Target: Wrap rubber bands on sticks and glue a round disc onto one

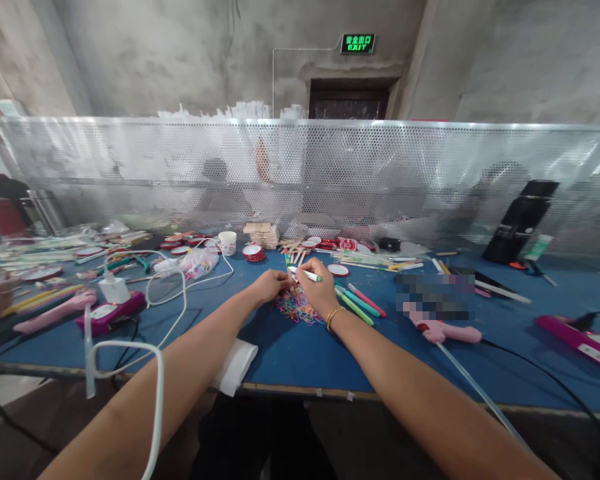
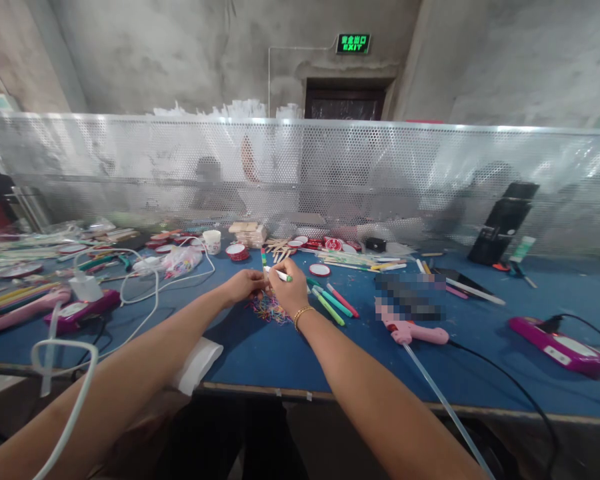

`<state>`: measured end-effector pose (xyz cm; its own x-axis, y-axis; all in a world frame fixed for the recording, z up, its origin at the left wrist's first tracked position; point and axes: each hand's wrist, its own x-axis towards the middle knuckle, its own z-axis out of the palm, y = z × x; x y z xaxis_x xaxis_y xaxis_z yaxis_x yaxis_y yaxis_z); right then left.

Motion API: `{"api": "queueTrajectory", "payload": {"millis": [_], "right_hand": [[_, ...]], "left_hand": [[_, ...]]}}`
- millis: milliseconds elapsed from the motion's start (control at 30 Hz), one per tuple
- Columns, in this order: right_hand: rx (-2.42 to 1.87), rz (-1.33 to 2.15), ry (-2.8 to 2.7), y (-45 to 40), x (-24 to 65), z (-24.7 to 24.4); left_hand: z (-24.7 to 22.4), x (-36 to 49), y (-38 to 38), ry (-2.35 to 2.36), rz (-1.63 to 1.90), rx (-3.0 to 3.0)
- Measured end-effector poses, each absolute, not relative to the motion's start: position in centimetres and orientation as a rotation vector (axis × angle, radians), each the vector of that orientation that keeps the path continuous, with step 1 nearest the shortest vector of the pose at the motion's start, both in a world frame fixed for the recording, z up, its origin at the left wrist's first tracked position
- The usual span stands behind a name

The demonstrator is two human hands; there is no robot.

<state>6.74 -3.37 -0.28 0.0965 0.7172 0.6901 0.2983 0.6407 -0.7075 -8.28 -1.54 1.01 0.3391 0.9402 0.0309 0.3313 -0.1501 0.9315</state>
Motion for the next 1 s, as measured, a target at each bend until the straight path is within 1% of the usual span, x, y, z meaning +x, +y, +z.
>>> {"api": "queueTrajectory", "payload": {"millis": [1000], "right_hand": [[-0.931, 0.369, -1.458, -3.02, 6.91, -0.53]], "left_hand": [[0.67, -8.50, -1.02, 1.135, 0.845, 1.698]]}}
